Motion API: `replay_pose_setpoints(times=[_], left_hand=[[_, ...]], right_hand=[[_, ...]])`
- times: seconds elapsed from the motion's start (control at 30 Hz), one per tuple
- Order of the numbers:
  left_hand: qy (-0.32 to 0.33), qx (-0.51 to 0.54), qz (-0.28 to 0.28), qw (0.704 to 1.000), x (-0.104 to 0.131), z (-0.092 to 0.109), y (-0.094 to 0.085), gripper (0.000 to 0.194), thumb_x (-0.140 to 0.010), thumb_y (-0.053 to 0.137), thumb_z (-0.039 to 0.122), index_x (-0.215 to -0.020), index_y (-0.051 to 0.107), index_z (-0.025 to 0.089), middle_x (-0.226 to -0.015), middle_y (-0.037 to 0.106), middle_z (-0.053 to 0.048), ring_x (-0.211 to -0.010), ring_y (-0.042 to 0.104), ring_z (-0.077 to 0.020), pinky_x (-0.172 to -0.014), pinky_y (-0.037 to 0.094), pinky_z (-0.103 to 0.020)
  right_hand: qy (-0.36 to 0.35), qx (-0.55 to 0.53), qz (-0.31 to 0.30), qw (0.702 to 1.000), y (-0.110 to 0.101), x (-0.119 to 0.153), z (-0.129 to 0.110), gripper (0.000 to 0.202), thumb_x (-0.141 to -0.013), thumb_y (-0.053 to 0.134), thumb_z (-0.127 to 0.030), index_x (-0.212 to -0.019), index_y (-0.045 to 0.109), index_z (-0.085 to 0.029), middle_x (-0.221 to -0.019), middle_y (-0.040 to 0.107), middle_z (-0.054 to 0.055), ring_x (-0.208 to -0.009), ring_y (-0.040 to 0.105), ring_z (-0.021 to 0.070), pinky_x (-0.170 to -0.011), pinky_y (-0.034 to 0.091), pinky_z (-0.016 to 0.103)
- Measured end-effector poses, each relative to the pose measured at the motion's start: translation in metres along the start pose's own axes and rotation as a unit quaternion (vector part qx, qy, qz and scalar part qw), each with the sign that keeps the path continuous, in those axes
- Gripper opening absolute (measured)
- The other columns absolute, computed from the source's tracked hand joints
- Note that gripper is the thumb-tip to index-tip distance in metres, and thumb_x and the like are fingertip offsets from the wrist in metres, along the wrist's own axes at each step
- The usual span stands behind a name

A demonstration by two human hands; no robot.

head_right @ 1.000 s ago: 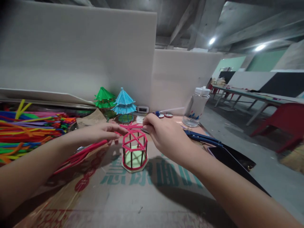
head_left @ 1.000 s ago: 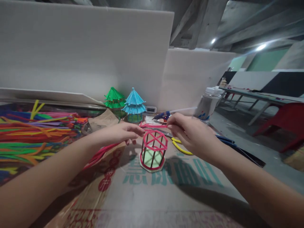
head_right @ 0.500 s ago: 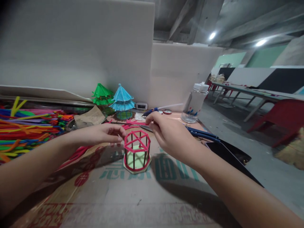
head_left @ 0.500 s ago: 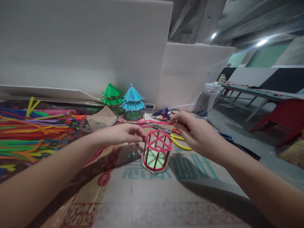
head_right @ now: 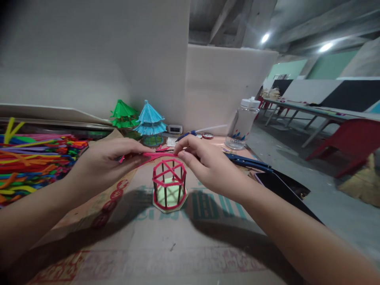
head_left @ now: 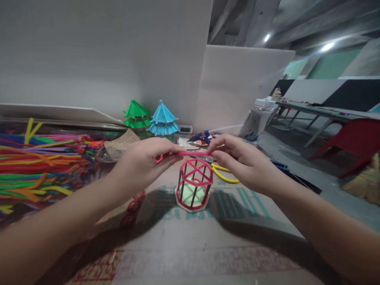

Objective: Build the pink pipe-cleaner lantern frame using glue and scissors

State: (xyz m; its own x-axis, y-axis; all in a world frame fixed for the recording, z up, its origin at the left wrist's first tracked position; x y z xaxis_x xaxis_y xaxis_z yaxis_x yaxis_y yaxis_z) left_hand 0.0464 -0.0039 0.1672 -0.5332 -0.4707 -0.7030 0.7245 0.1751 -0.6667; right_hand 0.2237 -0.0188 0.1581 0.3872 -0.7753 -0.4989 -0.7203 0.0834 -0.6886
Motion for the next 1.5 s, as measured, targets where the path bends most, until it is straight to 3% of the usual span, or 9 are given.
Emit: replay_pose_setpoints(times=[0.27, 0.57, 0.67, 0.8, 1.0, 1.17, 1.33, 1.5], left_hand=[[0.078, -0.086, 0.036, 0.993, 0.003, 0.014, -0.004, 0.021, -0.101, 0.061, 0.029, -0.098, 0.077, 0.016, -0.080, 0.077, -0.004, -0.072, 0.067, -0.0151, -0.066, 0.047, -0.025], [0.116, -0.098, 0.020, 0.988, 0.004, 0.023, -0.001, 0.022, -0.101, 0.059, 0.025, -0.092, 0.074, 0.013, -0.081, 0.075, -0.006, -0.076, 0.068, -0.0180, -0.070, 0.048, -0.029], [0.081, -0.060, 0.017, 0.995, 0.003, 0.016, 0.000, 0.019, -0.100, 0.061, 0.026, -0.097, 0.076, 0.015, -0.084, 0.077, -0.005, -0.079, 0.070, -0.0166, -0.072, 0.050, -0.027], [-0.030, 0.051, 0.005, 0.998, 0.002, -0.002, 0.002, 0.015, -0.097, 0.065, 0.026, -0.103, 0.077, 0.021, -0.094, 0.080, -0.002, -0.083, 0.072, -0.0154, -0.078, 0.054, -0.025], [-0.200, 0.259, -0.023, 0.945, 0.007, -0.024, 0.024, 0.015, -0.092, 0.070, 0.034, -0.101, 0.075, 0.023, -0.094, 0.077, -0.001, -0.084, 0.071, -0.0155, -0.075, 0.057, -0.025], [-0.223, 0.323, -0.036, 0.919, 0.007, -0.026, 0.031, 0.019, -0.088, 0.073, 0.032, -0.102, 0.069, 0.021, -0.086, 0.071, 0.000, -0.075, 0.067, -0.0131, -0.066, 0.054, -0.023], [-0.237, 0.290, 0.006, 0.927, 0.003, -0.039, 0.014, 0.024, -0.082, 0.076, 0.034, -0.087, 0.056, 0.020, -0.081, 0.063, 0.001, -0.070, 0.060, -0.0119, -0.061, 0.048, -0.022], [-0.250, 0.235, 0.003, 0.939, 0.001, -0.046, 0.007, 0.023, -0.089, 0.064, 0.032, -0.077, 0.048, 0.021, -0.066, 0.054, 0.005, -0.059, 0.049, -0.0101, -0.055, 0.040, -0.022]], right_hand=[[0.003, 0.009, -0.025, 1.000, 0.005, -0.001, -0.001, 0.017, -0.105, 0.048, -0.030, -0.106, 0.063, -0.021, -0.093, 0.065, 0.002, -0.079, 0.059, 0.0149, -0.069, 0.043, 0.028], [-0.012, 0.098, -0.040, 0.994, 0.006, 0.000, -0.005, 0.017, -0.104, 0.052, -0.031, -0.108, 0.065, -0.020, -0.091, 0.070, 0.002, -0.073, 0.061, 0.0137, -0.063, 0.043, 0.026], [-0.033, 0.124, -0.040, 0.991, 0.008, 0.001, -0.008, 0.015, -0.103, 0.055, -0.029, -0.107, 0.067, -0.020, -0.083, 0.069, 0.000, -0.068, 0.060, 0.0134, -0.061, 0.042, 0.025], [-0.106, 0.258, 0.016, 0.960, 0.006, 0.001, -0.015, 0.012, -0.101, 0.057, -0.022, -0.104, 0.069, -0.020, -0.086, 0.073, 0.003, -0.077, 0.065, 0.0179, -0.069, 0.043, 0.029], [-0.250, 0.365, 0.077, 0.894, 0.011, 0.012, -0.036, 0.013, -0.102, 0.054, -0.016, -0.105, 0.067, -0.015, -0.082, 0.074, 0.006, -0.077, 0.067, 0.0195, -0.083, 0.047, 0.036], [-0.283, 0.355, 0.082, 0.887, 0.016, 0.019, -0.049, 0.017, -0.103, 0.053, -0.016, -0.098, 0.069, -0.017, -0.083, 0.076, 0.005, -0.071, 0.065, 0.0182, -0.069, 0.046, 0.032], [-0.285, 0.344, 0.099, 0.889, 0.010, 0.019, -0.048, 0.017, -0.101, 0.054, -0.011, -0.102, 0.070, -0.017, -0.089, 0.078, 0.007, -0.076, 0.068, 0.0187, -0.069, 0.048, 0.032], [-0.247, 0.356, 0.083, 0.897, 0.007, 0.015, -0.039, 0.020, -0.101, 0.053, -0.014, -0.101, 0.073, -0.016, -0.092, 0.079, 0.010, -0.081, 0.071, 0.0218, -0.074, 0.052, 0.035]])
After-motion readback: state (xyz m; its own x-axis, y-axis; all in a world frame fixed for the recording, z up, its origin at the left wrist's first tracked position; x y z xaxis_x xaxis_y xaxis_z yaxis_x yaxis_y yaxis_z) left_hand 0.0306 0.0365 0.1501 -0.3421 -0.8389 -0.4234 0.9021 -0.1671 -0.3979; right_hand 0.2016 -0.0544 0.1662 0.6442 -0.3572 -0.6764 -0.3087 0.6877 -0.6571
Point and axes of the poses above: each hand's wrist, its own x-axis away from the middle knuckle, its own y-axis out of the palm, z = x × y, the point moved 9 cm from there along -x, towards the middle knuckle
